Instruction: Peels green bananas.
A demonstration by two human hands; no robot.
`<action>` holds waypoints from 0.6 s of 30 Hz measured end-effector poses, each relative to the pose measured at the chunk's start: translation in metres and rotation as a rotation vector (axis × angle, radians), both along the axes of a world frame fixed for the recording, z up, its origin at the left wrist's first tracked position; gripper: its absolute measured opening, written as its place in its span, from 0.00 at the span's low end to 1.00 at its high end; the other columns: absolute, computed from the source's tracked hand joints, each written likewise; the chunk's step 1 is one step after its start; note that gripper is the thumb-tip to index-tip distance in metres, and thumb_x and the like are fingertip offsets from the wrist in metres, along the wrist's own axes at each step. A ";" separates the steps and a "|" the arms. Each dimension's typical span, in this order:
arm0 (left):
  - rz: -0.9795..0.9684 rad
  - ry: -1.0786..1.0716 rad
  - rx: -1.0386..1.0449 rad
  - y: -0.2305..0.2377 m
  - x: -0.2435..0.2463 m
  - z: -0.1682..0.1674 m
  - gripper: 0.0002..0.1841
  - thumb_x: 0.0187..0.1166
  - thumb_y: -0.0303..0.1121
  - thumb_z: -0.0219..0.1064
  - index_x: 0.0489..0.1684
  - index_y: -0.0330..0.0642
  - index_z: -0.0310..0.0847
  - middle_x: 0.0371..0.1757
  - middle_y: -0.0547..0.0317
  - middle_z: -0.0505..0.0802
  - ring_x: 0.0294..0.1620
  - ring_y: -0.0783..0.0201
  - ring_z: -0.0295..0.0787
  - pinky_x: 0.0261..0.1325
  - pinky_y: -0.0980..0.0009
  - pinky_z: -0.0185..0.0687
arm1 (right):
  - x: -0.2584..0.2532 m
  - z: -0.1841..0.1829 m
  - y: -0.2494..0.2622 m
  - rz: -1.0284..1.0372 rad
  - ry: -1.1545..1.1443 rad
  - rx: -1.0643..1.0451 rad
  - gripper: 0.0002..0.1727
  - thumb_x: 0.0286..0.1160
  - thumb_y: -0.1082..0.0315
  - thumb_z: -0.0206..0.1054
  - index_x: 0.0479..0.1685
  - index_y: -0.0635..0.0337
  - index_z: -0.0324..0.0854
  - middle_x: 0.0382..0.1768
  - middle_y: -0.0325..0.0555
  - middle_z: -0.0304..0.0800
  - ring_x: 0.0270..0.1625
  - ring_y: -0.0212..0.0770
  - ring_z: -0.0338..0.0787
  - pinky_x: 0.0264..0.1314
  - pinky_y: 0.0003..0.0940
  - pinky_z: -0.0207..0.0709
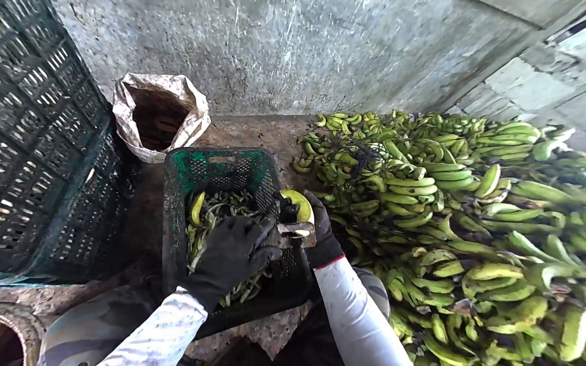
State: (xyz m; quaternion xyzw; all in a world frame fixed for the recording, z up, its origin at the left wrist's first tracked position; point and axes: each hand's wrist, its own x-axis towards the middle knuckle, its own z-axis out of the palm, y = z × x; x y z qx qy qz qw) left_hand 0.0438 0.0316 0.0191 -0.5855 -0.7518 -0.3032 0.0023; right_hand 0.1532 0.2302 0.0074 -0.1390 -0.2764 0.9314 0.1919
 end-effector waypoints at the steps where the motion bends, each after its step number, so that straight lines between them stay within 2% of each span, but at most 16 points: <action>1: -0.005 -0.022 -0.061 0.001 0.002 0.003 0.34 0.80 0.66 0.58 0.78 0.57 0.80 0.61 0.38 0.91 0.63 0.34 0.88 0.63 0.37 0.81 | 0.001 -0.001 -0.002 0.043 -0.021 -0.004 0.30 0.87 0.44 0.39 0.37 0.52 0.84 0.25 0.42 0.89 0.27 0.36 0.90 0.31 0.33 0.86; 3: 0.010 -0.199 -0.258 0.006 0.000 0.012 0.32 0.83 0.60 0.60 0.84 0.57 0.74 0.71 0.38 0.86 0.71 0.35 0.82 0.72 0.38 0.74 | 0.001 0.002 -0.012 0.079 -0.062 0.082 0.25 0.87 0.49 0.43 0.39 0.52 0.84 0.28 0.43 0.91 0.30 0.36 0.92 0.33 0.32 0.88; 4: 0.049 -0.292 -0.299 0.009 -0.005 0.012 0.32 0.84 0.58 0.61 0.85 0.56 0.73 0.73 0.39 0.85 0.71 0.37 0.82 0.73 0.39 0.74 | -0.002 0.004 -0.020 0.053 -0.081 0.165 0.24 0.88 0.54 0.42 0.39 0.52 0.83 0.28 0.42 0.91 0.30 0.34 0.91 0.33 0.30 0.88; 6: 0.183 -0.426 -0.321 0.011 -0.017 0.009 0.29 0.86 0.53 0.61 0.84 0.56 0.73 0.69 0.41 0.87 0.66 0.40 0.86 0.70 0.38 0.78 | -0.007 0.004 -0.031 -0.005 -0.108 0.297 0.23 0.90 0.61 0.40 0.42 0.55 0.83 0.31 0.42 0.90 0.34 0.32 0.90 0.39 0.29 0.87; 9: 0.363 -0.560 -0.265 0.005 -0.036 0.004 0.23 0.90 0.51 0.57 0.78 0.53 0.76 0.56 0.45 0.92 0.55 0.45 0.91 0.62 0.39 0.82 | -0.007 0.010 -0.040 -0.055 -0.129 0.368 0.23 0.90 0.66 0.38 0.46 0.57 0.83 0.35 0.43 0.92 0.38 0.32 0.91 0.43 0.30 0.88; 10: 0.401 -0.582 -0.247 0.001 -0.040 0.005 0.23 0.90 0.51 0.57 0.78 0.52 0.76 0.56 0.45 0.92 0.55 0.45 0.91 0.62 0.38 0.82 | -0.005 0.011 -0.038 -0.037 -0.123 0.357 0.23 0.90 0.65 0.38 0.49 0.58 0.84 0.36 0.44 0.92 0.37 0.33 0.91 0.42 0.30 0.88; 11: 0.412 -0.595 -0.230 -0.004 -0.044 0.007 0.24 0.89 0.51 0.59 0.78 0.52 0.75 0.57 0.45 0.92 0.57 0.45 0.90 0.63 0.38 0.81 | -0.004 0.011 -0.034 -0.019 -0.114 0.304 0.24 0.90 0.63 0.37 0.47 0.58 0.83 0.33 0.45 0.91 0.32 0.34 0.91 0.35 0.30 0.88; 13: 0.358 -0.595 -0.223 -0.012 -0.046 0.011 0.28 0.86 0.57 0.60 0.81 0.56 0.74 0.60 0.47 0.91 0.59 0.47 0.90 0.65 0.38 0.80 | -0.002 0.009 -0.022 0.064 -0.034 0.160 0.24 0.90 0.54 0.40 0.49 0.55 0.83 0.30 0.46 0.90 0.26 0.35 0.90 0.27 0.30 0.87; 14: 0.301 -0.588 -0.228 -0.015 -0.045 0.012 0.28 0.85 0.58 0.60 0.81 0.58 0.74 0.59 0.48 0.92 0.56 0.49 0.90 0.63 0.39 0.82 | -0.001 0.008 -0.016 0.096 -0.001 0.121 0.24 0.89 0.49 0.43 0.50 0.53 0.83 0.30 0.45 0.90 0.25 0.35 0.89 0.25 0.30 0.86; 17: 0.053 -0.612 -0.216 -0.020 -0.028 0.014 0.28 0.84 0.60 0.60 0.77 0.60 0.78 0.55 0.59 0.92 0.46 0.64 0.90 0.53 0.55 0.88 | 0.002 0.007 -0.005 0.132 0.010 0.174 0.24 0.87 0.48 0.46 0.46 0.52 0.85 0.28 0.43 0.90 0.25 0.32 0.89 0.25 0.28 0.85; 18: -0.020 -0.597 -0.216 -0.020 -0.019 0.016 0.29 0.82 0.61 0.61 0.78 0.57 0.78 0.59 0.58 0.92 0.50 0.64 0.90 0.58 0.56 0.87 | 0.003 0.007 -0.005 0.126 -0.011 0.222 0.24 0.87 0.50 0.45 0.46 0.51 0.86 0.28 0.42 0.92 0.27 0.32 0.90 0.29 0.29 0.86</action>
